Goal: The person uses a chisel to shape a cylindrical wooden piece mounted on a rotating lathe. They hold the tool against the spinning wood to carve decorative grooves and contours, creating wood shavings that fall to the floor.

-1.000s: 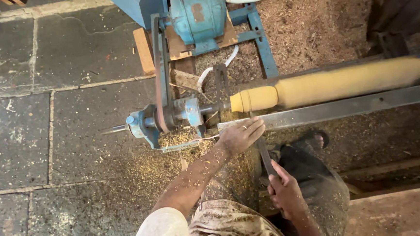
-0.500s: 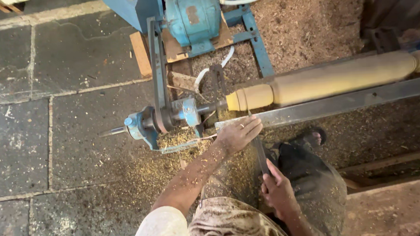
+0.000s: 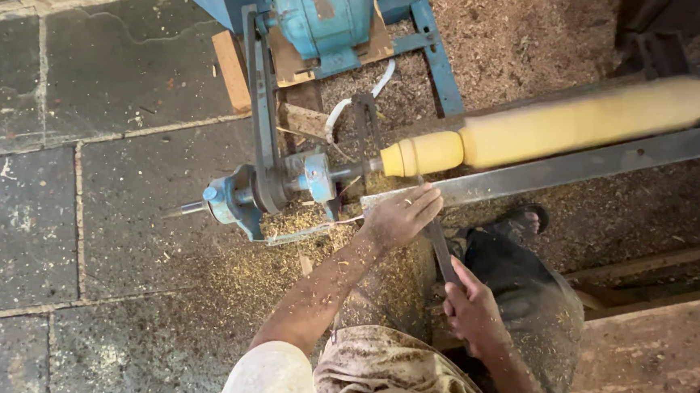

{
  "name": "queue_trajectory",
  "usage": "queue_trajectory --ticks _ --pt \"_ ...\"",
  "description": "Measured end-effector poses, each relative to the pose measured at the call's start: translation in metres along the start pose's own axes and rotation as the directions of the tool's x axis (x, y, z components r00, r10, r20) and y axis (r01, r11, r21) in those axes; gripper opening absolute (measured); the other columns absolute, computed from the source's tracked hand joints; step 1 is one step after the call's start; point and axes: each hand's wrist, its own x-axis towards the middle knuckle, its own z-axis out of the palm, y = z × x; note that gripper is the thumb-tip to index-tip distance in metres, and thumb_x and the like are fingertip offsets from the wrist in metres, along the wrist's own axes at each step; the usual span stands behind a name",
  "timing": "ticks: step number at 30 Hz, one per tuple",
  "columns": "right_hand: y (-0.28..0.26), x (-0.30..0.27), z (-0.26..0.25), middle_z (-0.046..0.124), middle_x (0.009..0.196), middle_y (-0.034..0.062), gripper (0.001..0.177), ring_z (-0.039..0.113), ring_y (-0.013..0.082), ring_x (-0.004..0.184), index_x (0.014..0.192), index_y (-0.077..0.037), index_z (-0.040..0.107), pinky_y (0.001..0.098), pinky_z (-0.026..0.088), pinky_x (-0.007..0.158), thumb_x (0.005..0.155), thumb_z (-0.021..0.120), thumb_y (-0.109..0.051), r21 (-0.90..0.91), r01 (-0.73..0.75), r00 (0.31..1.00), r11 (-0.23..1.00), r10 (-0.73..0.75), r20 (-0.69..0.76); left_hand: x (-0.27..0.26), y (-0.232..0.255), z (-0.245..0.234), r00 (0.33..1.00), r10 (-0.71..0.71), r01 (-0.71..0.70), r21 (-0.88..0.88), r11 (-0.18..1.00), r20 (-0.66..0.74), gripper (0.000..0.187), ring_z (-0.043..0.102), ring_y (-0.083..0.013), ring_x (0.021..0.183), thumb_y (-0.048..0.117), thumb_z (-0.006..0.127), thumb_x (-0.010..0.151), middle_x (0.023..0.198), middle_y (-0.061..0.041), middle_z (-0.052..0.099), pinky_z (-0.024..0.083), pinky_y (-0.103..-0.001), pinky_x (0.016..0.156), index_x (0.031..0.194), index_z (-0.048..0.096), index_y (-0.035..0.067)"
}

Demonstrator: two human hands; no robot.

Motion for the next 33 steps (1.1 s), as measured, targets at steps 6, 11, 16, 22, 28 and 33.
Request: queue_trajectory --ticks 6,11,16,22,28,33 --pt "-0.004 0.002 -0.004 0.049 0.056 0.0028 0.065 0.036 0.0101 0.039 0.159 -0.019 0.04 0.0289 0.031 0.035 0.096 0.056 -0.013 -0.054 -0.035 0.999 0.998 0.034 -0.024 0.006 -0.001 0.0 1.0 -0.003 0.003 0.013 1.0 0.028 0.042 0.062 -0.0268 0.131 0.015 0.065 0.089 0.136 -0.01 0.065 0.06 -0.037 0.104 0.13 0.066 0.004" --pt "-0.015 -0.001 -0.006 0.051 0.058 0.0038 0.064 0.037 0.0121 0.038 0.158 -0.022 0.038 0.0302 0.032 0.035 0.096 0.054 -0.014 -0.077 -0.056 0.998 0.995 0.056 0.003 0.002 -0.001 0.001 0.999 -0.032 0.033 -0.036 0.999 0.04 0.037 0.061 -0.0298 0.131 0.013 0.066 0.093 0.135 -0.014 0.064 0.06 -0.038 0.106 0.128 0.064 0.003" --pt "-0.018 -0.016 -0.012 0.05 0.06 0.0014 0.059 0.038 0.0104 0.041 0.155 -0.025 0.048 0.028 0.033 0.037 0.098 0.055 -0.018 -0.095 -0.019 1.0 0.995 0.02 0.008 0.002 0.004 0.011 0.999 -0.014 0.013 0.004 1.0 0.047 0.039 0.059 -0.0283 0.131 0.013 0.067 0.094 0.136 -0.011 0.064 0.058 -0.037 0.102 0.132 0.063 0.008" --pt "-0.029 -0.003 -0.052 0.049 0.058 0.0012 0.057 0.037 0.0101 0.04 0.154 -0.028 0.048 0.0278 0.03 0.036 0.098 0.055 -0.019 -0.141 -0.032 0.997 0.989 0.043 0.071 0.001 0.011 0.026 0.994 -0.018 0.019 -0.006 1.0 0.108 0.048 0.057 -0.0271 0.136 0.013 0.06 0.092 0.143 -0.01 0.06 0.054 -0.039 0.111 0.139 0.06 0.008" --pt "-0.023 0.009 -0.057 0.05 0.058 0.0017 0.055 0.036 0.0099 0.039 0.153 -0.025 0.052 0.0279 0.029 0.035 0.099 0.055 -0.016 -0.112 -0.062 0.997 0.992 0.068 0.047 0.007 0.007 0.015 0.993 -0.034 0.038 -0.034 0.999 0.116 0.046 0.057 -0.0267 0.136 0.015 0.06 0.093 0.143 -0.01 0.061 0.056 -0.04 0.106 0.138 0.059 0.005" --pt "0.003 0.007 -0.02 0.051 0.059 0.0034 0.055 0.036 0.0108 0.038 0.152 -0.022 0.051 0.0291 0.029 0.033 0.098 0.056 -0.012 0.081 -0.052 0.999 0.995 0.053 -0.01 0.007 0.004 0.02 0.997 -0.001 0.003 -0.025 1.0 0.074 0.045 0.057 -0.0293 0.137 0.011 0.061 0.095 0.144 -0.012 0.06 0.059 -0.041 0.106 0.139 0.058 0.003"
